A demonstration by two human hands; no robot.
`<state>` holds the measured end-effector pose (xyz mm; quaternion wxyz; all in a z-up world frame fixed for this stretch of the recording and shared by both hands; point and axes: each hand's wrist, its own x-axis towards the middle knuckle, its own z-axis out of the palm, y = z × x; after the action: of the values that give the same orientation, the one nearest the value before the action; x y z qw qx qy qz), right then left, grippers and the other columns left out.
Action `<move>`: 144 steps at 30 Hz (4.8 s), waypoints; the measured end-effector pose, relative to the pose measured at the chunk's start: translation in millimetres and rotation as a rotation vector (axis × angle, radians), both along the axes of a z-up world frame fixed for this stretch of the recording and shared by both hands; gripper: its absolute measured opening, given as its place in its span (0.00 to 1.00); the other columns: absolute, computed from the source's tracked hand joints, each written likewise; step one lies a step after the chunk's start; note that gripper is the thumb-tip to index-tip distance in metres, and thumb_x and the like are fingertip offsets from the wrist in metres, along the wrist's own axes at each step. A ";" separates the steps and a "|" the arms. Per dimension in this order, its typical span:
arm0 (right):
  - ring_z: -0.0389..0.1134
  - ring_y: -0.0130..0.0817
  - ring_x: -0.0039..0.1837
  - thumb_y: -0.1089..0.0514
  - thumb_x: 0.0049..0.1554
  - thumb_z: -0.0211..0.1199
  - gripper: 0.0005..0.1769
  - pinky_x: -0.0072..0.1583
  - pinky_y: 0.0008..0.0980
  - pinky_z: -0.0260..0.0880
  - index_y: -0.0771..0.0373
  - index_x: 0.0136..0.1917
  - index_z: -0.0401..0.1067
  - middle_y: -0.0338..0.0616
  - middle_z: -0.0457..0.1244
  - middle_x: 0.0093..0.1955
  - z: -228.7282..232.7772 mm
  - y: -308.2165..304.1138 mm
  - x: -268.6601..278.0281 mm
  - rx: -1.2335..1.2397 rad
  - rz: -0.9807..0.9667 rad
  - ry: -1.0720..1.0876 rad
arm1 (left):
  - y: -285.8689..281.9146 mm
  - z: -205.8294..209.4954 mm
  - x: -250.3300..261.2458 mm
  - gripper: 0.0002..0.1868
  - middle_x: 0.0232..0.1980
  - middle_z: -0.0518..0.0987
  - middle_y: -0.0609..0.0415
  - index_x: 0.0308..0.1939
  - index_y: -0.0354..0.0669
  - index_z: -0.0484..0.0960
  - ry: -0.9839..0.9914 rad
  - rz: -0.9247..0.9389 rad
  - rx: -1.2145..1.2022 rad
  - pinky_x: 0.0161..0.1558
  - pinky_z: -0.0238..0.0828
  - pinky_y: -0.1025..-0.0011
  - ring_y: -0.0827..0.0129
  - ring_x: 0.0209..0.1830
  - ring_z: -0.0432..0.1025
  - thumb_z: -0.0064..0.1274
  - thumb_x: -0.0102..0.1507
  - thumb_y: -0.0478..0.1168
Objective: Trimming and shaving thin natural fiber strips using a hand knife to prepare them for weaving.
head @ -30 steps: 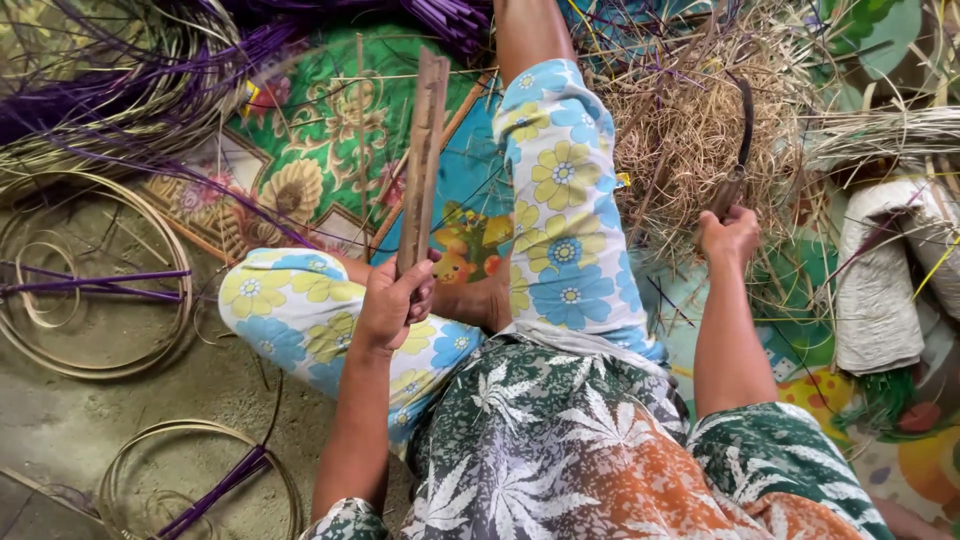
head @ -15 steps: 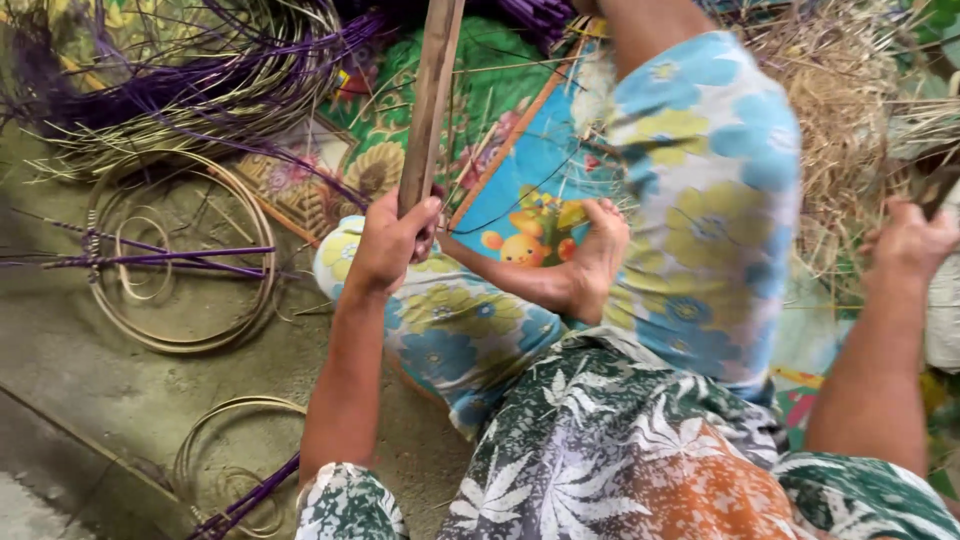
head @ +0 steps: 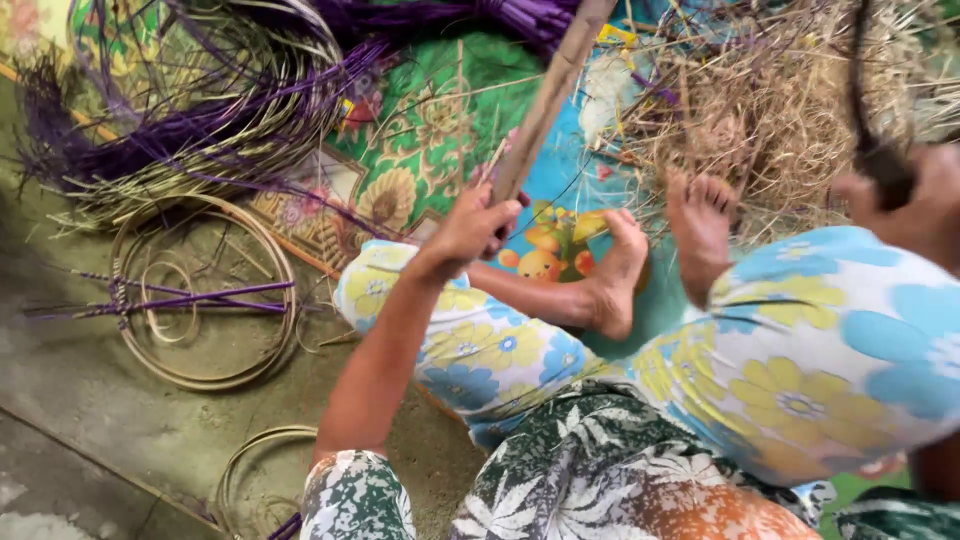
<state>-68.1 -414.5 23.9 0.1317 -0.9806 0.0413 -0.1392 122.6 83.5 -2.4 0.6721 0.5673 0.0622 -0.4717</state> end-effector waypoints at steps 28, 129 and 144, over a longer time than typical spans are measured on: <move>0.62 0.33 0.29 0.59 0.59 0.64 0.14 0.32 0.36 0.64 0.58 0.36 0.62 0.39 0.64 0.31 63.9 71.0 63.7 -0.120 0.310 0.330 | -161.3 89.4 -24.6 0.10 0.30 0.75 0.60 0.34 0.33 0.82 -0.191 -0.245 -0.161 0.28 0.60 0.79 0.79 0.27 0.64 0.49 0.68 0.34; 0.60 0.31 0.25 0.58 0.59 0.65 0.13 0.31 0.36 0.63 0.60 0.35 0.66 0.37 0.66 0.31 65.2 81.9 84.9 0.014 0.323 0.512 | -117.9 101.4 -46.3 0.15 0.46 0.81 0.52 0.55 0.35 0.79 -0.454 -0.210 0.014 0.40 0.70 0.70 0.69 0.37 0.72 0.45 0.68 0.38; 0.62 0.34 0.28 0.58 0.56 0.66 0.13 0.32 0.39 0.61 0.58 0.34 0.65 0.37 0.64 0.31 69.6 82.1 81.5 -0.009 0.317 0.470 | -135.1 109.1 -35.9 0.14 0.39 0.82 0.52 0.49 0.32 0.82 -0.546 -0.262 0.025 0.35 0.69 0.69 0.69 0.32 0.71 0.43 0.68 0.36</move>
<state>13.4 -332.4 93.5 0.1343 -0.9808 -0.0837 0.1143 86.7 -51.6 106.7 0.5902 0.6847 -0.1886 -0.3839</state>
